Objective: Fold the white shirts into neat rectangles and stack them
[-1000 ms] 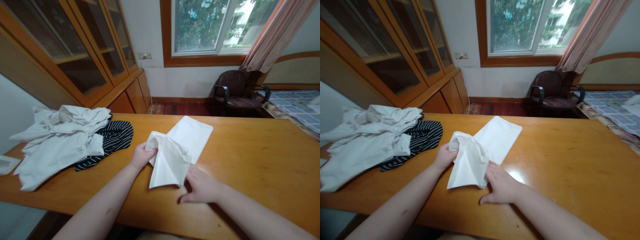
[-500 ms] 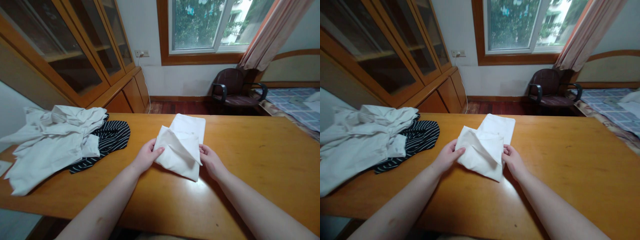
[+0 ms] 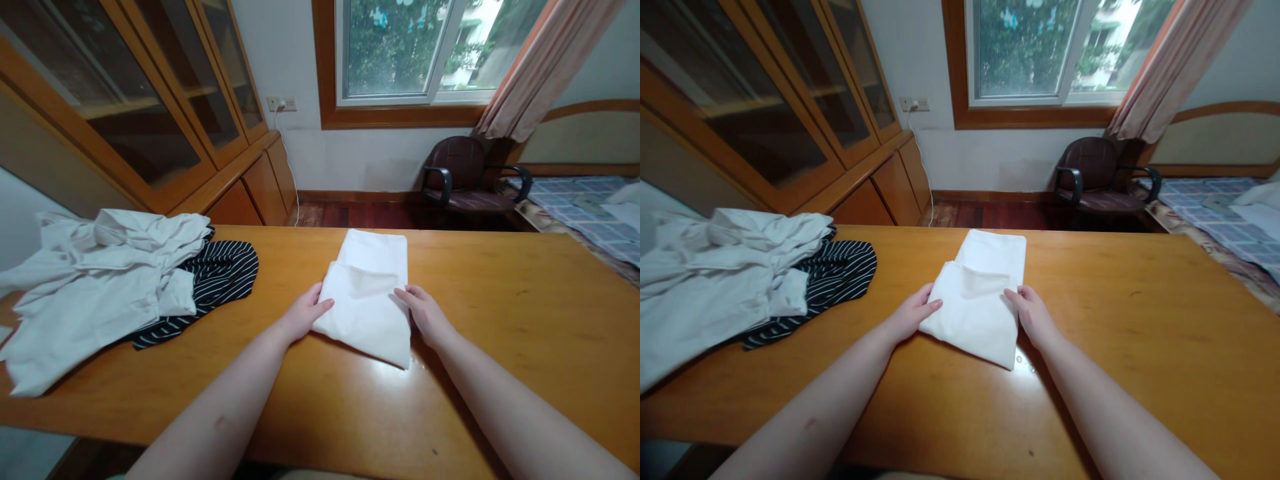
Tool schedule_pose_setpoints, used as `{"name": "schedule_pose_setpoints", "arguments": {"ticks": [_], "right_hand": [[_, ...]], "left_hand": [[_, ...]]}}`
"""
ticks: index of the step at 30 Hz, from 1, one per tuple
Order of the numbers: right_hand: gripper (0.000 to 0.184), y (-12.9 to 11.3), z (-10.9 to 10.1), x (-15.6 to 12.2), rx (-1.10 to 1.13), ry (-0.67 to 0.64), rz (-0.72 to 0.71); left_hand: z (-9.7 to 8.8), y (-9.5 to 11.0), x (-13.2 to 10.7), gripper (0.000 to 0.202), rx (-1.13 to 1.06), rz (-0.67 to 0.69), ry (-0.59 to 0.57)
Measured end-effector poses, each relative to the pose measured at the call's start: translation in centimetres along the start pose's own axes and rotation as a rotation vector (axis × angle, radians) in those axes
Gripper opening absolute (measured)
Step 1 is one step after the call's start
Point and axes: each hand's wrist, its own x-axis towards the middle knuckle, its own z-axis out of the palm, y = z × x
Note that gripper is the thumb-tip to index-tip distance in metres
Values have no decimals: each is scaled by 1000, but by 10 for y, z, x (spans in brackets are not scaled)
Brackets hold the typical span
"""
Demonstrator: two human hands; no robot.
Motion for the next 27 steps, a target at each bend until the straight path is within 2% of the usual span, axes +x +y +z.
{"name": "schedule_pose_setpoints", "arguments": {"ticks": [3, 4, 8, 12, 15, 18, 20, 22, 24, 27], "right_hand": [[56, -8, 0, 6, -68, 34, -40], [56, -12, -1, 8, -128, 29, -72], [34, -23, 0, 16, -335, 73, -167], [33, -15, -1, 24, -185, 171, -125], [30, -6, -4, 30, -78, 213, -112], [31, -2, -7, 34, -31, 174, -109], [33, -2, -7, 35, -1, 109, -117], [35, -4, -7, 34, 40, 47, -139], [36, -4, -5, 34, 46, 9, -159], [33, -3, -4, 36, -64, 28, -183]], "left_hand": [[8, -7, 1, 54, -3, -9, 5], [10, -9, 1, 54, -4, -13, 7], [13, -12, 0, 51, 30, -44, 30], [13, -1, -5, 47, -34, -143, -11], [13, 9, -8, 49, -65, -297, -19], [11, 18, -6, 50, -16, -489, -51], [10, 23, -2, 48, -20, -533, -73], [12, 26, 2, 44, -128, -452, -47], [15, 26, 7, 46, -284, -303, 26], [21, 19, 11, 67, -358, -116, 123]]}}
